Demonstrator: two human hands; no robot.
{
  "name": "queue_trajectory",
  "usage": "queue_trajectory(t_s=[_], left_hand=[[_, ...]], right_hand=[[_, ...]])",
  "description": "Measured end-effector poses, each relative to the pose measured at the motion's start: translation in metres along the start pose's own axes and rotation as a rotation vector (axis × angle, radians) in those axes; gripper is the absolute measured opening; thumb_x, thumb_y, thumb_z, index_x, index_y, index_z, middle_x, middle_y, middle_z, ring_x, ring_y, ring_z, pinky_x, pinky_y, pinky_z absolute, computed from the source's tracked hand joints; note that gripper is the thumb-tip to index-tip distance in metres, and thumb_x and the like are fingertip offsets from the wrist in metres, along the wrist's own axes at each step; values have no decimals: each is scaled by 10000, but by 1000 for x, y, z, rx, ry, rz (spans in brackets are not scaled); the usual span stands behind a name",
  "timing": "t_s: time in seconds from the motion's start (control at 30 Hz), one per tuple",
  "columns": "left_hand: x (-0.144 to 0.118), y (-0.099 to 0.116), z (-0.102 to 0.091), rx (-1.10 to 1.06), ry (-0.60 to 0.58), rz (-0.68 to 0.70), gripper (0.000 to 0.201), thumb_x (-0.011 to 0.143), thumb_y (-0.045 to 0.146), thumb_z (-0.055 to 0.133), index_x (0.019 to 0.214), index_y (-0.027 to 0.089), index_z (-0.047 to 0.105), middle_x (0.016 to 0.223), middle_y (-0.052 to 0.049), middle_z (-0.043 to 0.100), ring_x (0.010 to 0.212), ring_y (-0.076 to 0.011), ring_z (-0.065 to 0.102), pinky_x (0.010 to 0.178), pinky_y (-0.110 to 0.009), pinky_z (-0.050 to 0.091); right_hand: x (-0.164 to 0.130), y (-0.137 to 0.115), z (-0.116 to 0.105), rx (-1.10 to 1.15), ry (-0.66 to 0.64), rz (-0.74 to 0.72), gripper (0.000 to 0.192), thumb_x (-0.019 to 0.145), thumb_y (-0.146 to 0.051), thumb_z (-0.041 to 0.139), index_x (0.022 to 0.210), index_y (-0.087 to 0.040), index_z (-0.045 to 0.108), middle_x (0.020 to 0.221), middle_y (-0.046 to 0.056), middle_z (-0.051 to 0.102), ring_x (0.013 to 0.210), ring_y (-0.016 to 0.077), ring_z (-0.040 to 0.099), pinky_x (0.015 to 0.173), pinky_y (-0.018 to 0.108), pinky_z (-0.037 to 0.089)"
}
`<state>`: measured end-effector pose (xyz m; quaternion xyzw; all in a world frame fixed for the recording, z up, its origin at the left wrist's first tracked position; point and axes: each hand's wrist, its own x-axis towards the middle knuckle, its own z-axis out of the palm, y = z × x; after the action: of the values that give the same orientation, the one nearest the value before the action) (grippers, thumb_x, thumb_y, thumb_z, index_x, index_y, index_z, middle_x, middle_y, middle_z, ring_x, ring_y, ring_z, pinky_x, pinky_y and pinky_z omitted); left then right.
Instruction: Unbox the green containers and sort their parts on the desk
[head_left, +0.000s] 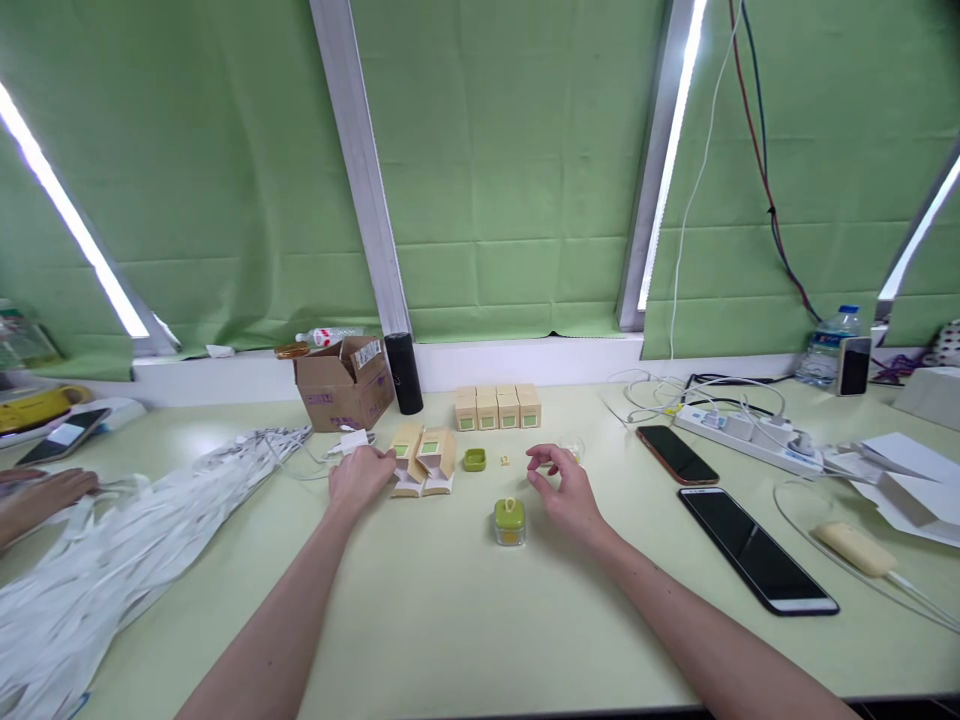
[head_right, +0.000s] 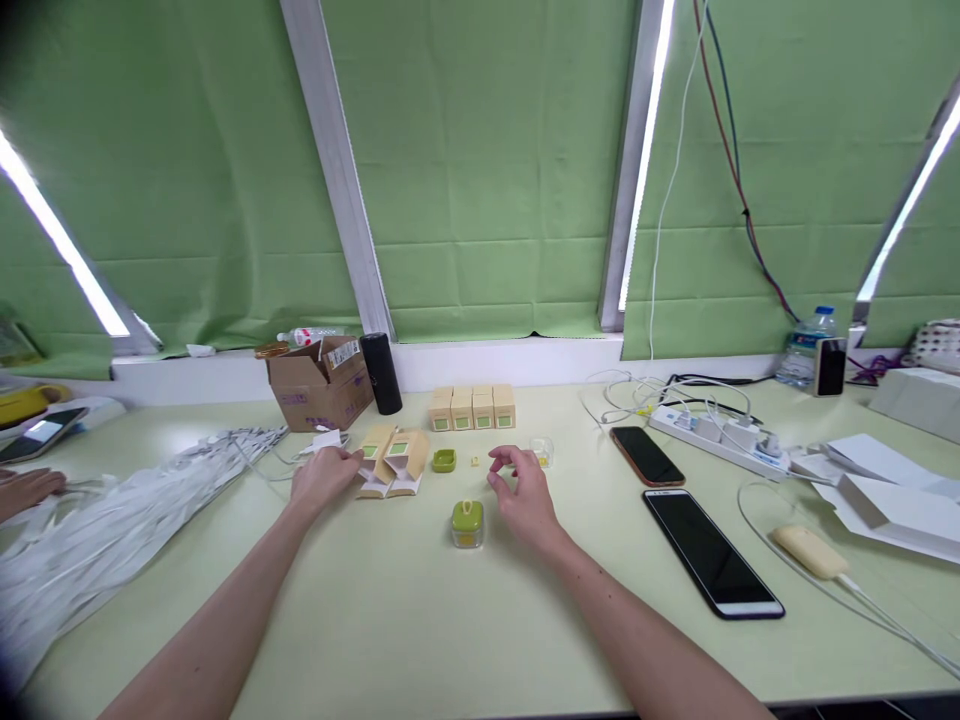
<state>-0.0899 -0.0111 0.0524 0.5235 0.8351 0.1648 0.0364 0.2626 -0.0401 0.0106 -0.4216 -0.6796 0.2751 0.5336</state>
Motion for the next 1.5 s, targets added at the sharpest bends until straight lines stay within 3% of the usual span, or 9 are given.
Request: queue_trajectory(t_s=[0.3,0.53,0.7,0.77,0.9,0.97,1.07,1.37,1.5], left_hand=[[-6,4,-10,105,87,1,550,925,571,393,822,173,759,1074,-253,761,1185,-451,640,1036,-554,394],[-16,10,-16,113,223,35,464,930,455,428,939,170,794,1042,-220,770,1258,-456,543,1016,-561,359],[-30,31,-19,-110,440,360,360,894,321,512,1124,177,749,1065,-145,780,1197,-395,545,1006,-532,390],[-42,48,-20,-212,330,603,330,882,279,535,1134,203,734,1035,-107,774,1150,-341,577,1020,-485,425],[-73,81,-23,-343,-167,927,447,866,237,594,1307,278,657,1161,-86,719,1169,-283,604,939,-400,516],[-86,92,-22,-325,-389,986,601,801,231,687,1387,333,600,1249,-74,676,1162,-272,620,979,-403,512],[-97,100,-13,-240,-572,1010,730,667,295,843,1355,358,606,1241,-66,668,1213,-329,587,962,-417,509],[-97,94,15,-470,-544,846,383,836,423,733,1185,266,713,1212,-76,716,1155,-300,639,988,-399,488],[-87,92,18,-701,-496,812,358,927,507,642,1123,224,744,1100,-77,756,1030,-271,668,913,-386,517]], right_hand=[[3,2,-3,-21,23,9,241,871,-289,582,1096,-264,665,997,54,723,1046,286,621,877,456,487],[3,5,-3,-58,52,21,233,877,-300,573,1086,-260,667,976,59,729,1012,286,634,830,431,486],[5,12,-3,-21,78,47,250,892,-299,552,1117,-245,648,953,54,717,923,257,648,780,393,492],[6,13,-4,12,81,57,260,897,-299,539,1129,-240,637,951,55,713,884,244,647,740,372,490],[6,9,-6,34,74,76,263,891,-297,532,1127,-241,632,934,50,710,836,230,642,685,345,485],[5,6,-6,33,71,82,265,883,-295,537,1125,-243,632,927,46,708,802,222,636,673,340,490],[4,3,-6,35,80,86,268,872,-289,540,1121,-245,631,921,45,702,763,215,625,654,335,493],[4,8,-2,38,63,76,295,830,-265,539,1108,-244,636,902,38,701,761,205,620,659,327,487],[5,7,2,213,-66,181,245,841,-395,611,1020,-234,656,840,36,708,707,194,624,591,300,471]])
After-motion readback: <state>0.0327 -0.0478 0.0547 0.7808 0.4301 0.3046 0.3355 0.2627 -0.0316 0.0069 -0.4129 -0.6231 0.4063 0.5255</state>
